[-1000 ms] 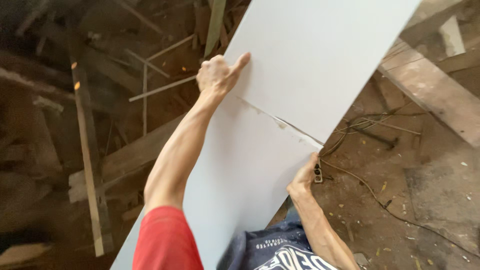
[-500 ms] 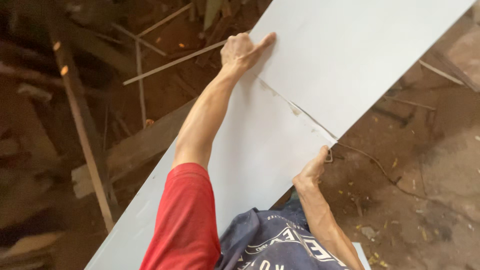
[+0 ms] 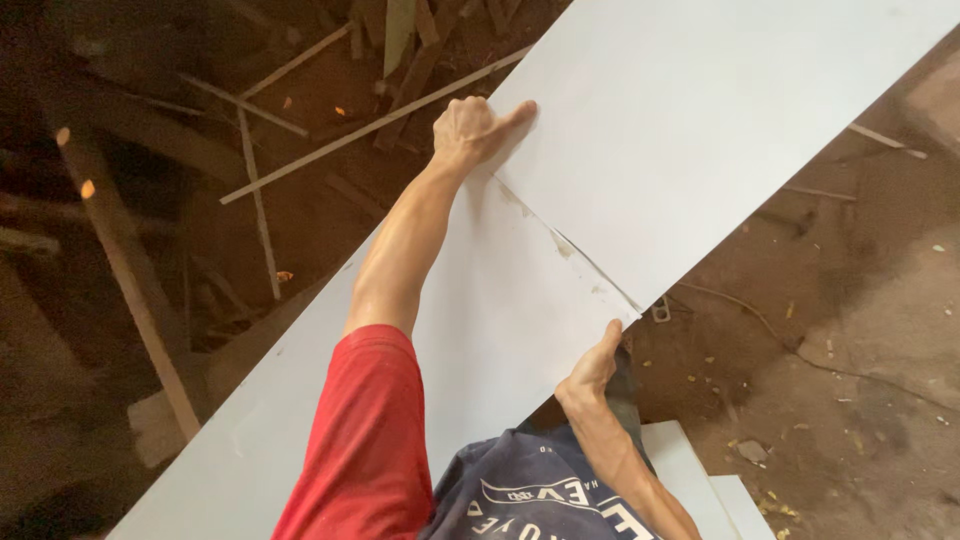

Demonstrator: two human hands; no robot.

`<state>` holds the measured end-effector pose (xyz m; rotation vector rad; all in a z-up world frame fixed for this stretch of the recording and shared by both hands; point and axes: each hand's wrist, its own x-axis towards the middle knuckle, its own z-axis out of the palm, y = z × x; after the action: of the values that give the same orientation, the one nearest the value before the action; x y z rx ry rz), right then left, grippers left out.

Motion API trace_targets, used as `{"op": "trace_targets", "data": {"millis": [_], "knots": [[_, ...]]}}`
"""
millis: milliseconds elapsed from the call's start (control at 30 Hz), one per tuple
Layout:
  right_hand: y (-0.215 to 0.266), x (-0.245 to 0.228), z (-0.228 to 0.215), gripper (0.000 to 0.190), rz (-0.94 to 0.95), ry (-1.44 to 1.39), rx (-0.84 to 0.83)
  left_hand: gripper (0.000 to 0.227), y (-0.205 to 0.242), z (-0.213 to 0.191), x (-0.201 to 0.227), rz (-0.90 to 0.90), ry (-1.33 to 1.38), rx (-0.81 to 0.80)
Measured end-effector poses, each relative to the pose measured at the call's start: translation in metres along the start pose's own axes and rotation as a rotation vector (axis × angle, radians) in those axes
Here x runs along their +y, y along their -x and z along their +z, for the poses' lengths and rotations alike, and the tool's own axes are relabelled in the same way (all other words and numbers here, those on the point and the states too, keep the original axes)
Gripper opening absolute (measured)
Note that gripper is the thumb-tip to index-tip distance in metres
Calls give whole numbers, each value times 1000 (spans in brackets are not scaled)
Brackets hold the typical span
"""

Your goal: The person uses a metal scraper to remove material from a white board. They repeatedly scrape along a seam, lift the board to inspect the underside, and continue scraping until the seam is separated.

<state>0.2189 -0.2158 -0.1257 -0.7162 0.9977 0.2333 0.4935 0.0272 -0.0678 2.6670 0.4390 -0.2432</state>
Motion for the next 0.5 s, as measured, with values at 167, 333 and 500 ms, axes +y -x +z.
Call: {"op": "trace_targets", "data": {"millis": [167, 333, 500], "knots": [[0, 34, 7, 68, 5, -11, -4, 87, -14, 7, -25, 18, -36, -66], [-5, 52, 21, 68, 0, 163, 55, 90, -40, 6, -40, -43, -34, -182], [-7, 55, 46, 69, 132, 225, 55, 86, -52, 13, -64, -10, -5, -43]]}}
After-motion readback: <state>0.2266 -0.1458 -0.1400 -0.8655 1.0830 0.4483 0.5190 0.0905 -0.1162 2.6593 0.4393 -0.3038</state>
